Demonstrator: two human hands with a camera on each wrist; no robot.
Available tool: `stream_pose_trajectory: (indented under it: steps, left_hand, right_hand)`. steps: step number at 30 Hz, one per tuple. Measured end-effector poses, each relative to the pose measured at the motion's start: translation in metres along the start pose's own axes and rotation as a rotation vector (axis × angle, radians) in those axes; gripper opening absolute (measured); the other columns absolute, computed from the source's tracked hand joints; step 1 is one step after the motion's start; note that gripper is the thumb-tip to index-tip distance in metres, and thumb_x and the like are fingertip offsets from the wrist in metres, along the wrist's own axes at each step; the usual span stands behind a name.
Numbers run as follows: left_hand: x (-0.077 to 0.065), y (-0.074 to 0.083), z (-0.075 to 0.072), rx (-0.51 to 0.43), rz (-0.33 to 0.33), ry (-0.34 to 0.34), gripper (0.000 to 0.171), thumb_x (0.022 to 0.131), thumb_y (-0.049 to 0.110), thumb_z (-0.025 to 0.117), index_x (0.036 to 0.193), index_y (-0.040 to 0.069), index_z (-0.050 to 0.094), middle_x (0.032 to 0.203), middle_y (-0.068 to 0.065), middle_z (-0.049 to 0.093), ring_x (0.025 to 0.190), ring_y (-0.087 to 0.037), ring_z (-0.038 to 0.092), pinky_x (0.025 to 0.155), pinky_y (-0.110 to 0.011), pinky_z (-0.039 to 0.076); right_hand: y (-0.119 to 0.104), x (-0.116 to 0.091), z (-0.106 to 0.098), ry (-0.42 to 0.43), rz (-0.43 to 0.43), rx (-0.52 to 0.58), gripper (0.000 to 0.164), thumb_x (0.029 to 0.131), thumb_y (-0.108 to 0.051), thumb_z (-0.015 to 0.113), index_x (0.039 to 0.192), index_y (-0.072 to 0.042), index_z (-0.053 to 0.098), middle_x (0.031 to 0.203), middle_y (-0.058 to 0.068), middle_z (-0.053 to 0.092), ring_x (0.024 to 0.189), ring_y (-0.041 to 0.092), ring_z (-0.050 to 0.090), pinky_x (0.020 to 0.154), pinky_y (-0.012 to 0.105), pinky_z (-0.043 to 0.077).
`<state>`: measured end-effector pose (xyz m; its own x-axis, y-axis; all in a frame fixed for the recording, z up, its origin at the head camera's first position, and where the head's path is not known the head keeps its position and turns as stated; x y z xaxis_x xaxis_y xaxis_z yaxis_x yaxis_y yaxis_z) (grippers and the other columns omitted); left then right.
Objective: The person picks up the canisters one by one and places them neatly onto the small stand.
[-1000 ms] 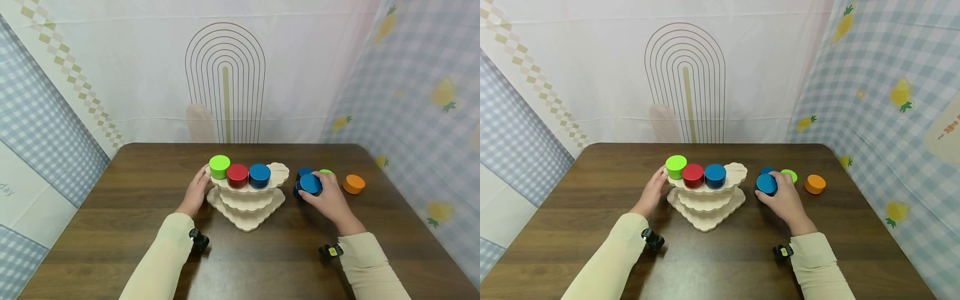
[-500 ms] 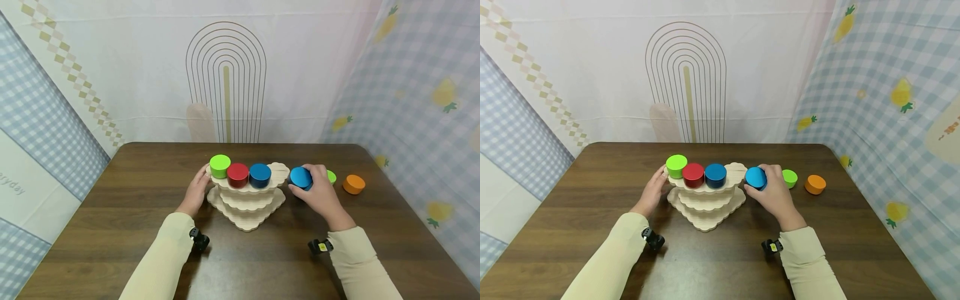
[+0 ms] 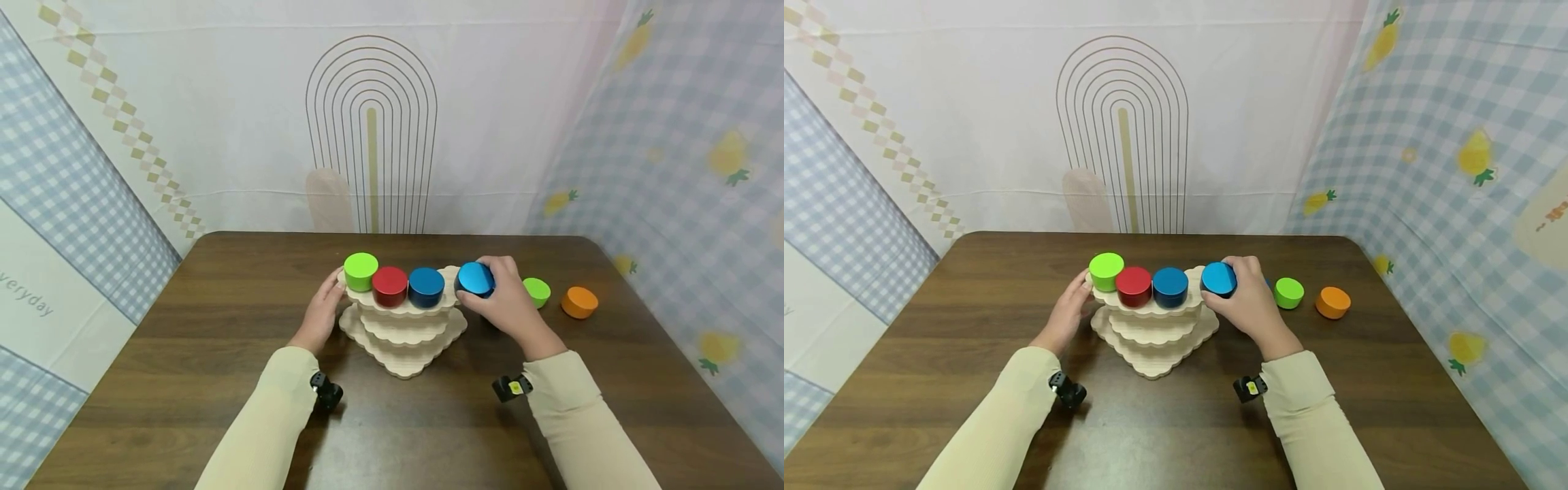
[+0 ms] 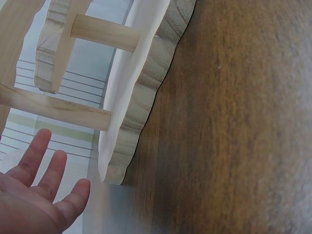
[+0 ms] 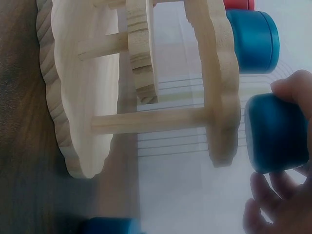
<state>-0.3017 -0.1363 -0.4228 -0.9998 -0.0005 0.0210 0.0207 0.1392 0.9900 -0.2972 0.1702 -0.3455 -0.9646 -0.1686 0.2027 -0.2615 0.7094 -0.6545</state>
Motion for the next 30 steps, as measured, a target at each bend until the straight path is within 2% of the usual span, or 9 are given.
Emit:
stream_pose_trajectory:
  steps: [12,22,30]
  left_hand:
    - [0.000,0.000,0.001,-0.024,0.003,0.002,0.047,0.105,0.030,0.035,0.150,0.018,0.034,0.148,-0.011,0.039,0.124,-0.034,0.042,0.107,-0.056,0.030]
    - [0.000,0.001,0.002,-0.057,0.005,-0.013,0.047,0.106,0.025,0.034,0.151,0.012,0.031,0.150,-0.016,0.036,0.126,-0.036,0.040,0.109,-0.056,0.026]
    - [0.000,0.001,0.001,-0.045,0.020,-0.009,0.047,0.106,0.027,0.034,0.151,0.014,0.033,0.151,-0.013,0.036,0.126,-0.036,0.040,0.110,-0.056,0.026]
  right_hand:
    - [-0.005,0.015,0.007,-0.065,-0.025,-0.012,0.065,0.084,-0.033,0.072,0.133,0.001,0.044,0.133,0.023,0.035,0.114,0.040,0.045,0.095,0.058,0.042]
    - [-0.009,0.021,0.012,-0.094,-0.043,-0.012,0.063,0.084,-0.030,0.072,0.132,0.000,0.045,0.132,0.023,0.036,0.113,0.039,0.046,0.095,0.057,0.042]
    - [-0.012,0.024,0.014,-0.113,-0.060,-0.002,0.064,0.084,-0.028,0.072,0.135,0.000,0.046,0.130,0.024,0.038,0.116,0.039,0.046,0.098,0.058,0.040]
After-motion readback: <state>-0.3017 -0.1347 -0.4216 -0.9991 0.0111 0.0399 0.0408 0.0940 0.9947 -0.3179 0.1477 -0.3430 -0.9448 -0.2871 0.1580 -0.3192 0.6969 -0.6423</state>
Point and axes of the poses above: each hand's wrist, its own x-axis towards the middle knuckle, its own z-axis out of the palm, y = z × x, the point moved 8 cm from there along x, towards the middle knuckle
